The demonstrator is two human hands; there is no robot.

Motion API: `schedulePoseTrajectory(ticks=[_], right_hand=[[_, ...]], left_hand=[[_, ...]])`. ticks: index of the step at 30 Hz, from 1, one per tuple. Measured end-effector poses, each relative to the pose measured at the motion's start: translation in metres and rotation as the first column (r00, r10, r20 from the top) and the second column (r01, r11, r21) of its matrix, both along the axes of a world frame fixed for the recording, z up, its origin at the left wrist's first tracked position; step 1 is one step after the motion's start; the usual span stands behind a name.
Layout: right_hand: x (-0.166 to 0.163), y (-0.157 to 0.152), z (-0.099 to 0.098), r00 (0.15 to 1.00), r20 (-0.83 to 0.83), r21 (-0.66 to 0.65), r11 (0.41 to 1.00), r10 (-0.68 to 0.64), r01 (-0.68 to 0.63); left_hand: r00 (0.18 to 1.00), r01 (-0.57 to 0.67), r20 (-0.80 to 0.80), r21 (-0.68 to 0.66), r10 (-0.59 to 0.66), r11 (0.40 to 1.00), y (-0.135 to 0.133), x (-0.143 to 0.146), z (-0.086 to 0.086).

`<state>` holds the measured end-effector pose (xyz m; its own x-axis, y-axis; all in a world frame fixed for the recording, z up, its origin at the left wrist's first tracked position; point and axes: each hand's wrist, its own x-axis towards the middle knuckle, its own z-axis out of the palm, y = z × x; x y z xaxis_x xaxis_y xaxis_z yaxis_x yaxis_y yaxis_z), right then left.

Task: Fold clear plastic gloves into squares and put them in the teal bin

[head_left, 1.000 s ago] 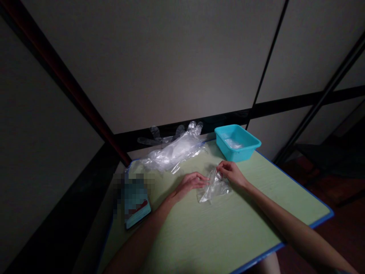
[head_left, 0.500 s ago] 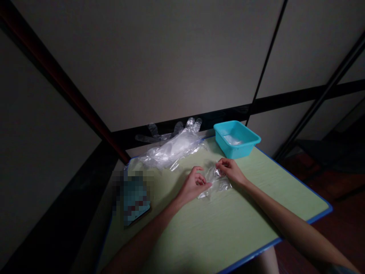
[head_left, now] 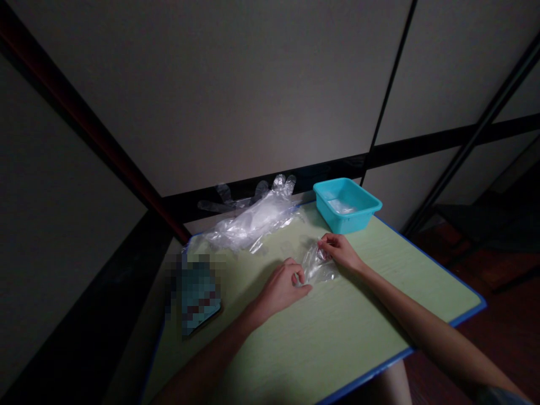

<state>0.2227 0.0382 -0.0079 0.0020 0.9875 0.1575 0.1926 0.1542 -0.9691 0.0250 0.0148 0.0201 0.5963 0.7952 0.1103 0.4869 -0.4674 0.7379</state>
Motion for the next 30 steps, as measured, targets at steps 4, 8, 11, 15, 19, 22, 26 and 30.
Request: schedulePoseTrajectory(ticks=[4, 8, 11, 15, 19, 22, 26, 30], right_hand=[[0.002, -0.001, 0.002, 1.000, 0.000, -0.003, 1.000, 0.002, -0.002], [0.003, -0.001, 0.003, 1.000, -0.008, -0.008, 1.000, 0.001, -0.001], [0.004, -0.002, 0.004, 1.000, -0.012, -0.015, 1.000, 0.003, -0.003], [0.005, -0.003, 0.004, 1.000, -0.012, -0.023, 1.000, 0.009, -0.009], [0.006, -0.003, 0.005, 1.000, -0.011, -0.032, 0.999, 0.007, -0.008], [0.007, -0.004, 0.008, 1.000, -0.012, -0.041, 0.999, 0.005, -0.005], [0.007, -0.004, 0.009, 1.000, -0.007, -0.046, 0.999, 0.002, -0.003], [0.008, -0.004, 0.007, 1.000, 0.011, -0.042, 0.999, -0.014, 0.015]], left_hand=[[0.999, -0.001, 0.041, -0.030, 0.003, 1.000, 0.008, -0.003, 0.000], [0.997, -0.001, 0.080, -0.058, 0.005, 0.998, 0.012, -0.007, 0.001], [0.992, -0.006, 0.122, -0.070, 0.015, 0.998, 0.016, -0.010, 0.002], [0.983, -0.025, 0.182, -0.080, 0.039, 0.996, 0.022, -0.011, 0.007], [0.966, -0.052, 0.249, -0.088, 0.072, 0.995, 0.028, -0.011, 0.018], [0.945, -0.043, 0.316, -0.129, 0.082, 0.991, 0.031, -0.011, 0.027], [0.909, -0.022, 0.405, -0.197, 0.102, 0.980, 0.036, -0.010, 0.032], [0.899, -0.030, 0.421, -0.211, 0.118, 0.977, 0.048, -0.007, 0.028]])
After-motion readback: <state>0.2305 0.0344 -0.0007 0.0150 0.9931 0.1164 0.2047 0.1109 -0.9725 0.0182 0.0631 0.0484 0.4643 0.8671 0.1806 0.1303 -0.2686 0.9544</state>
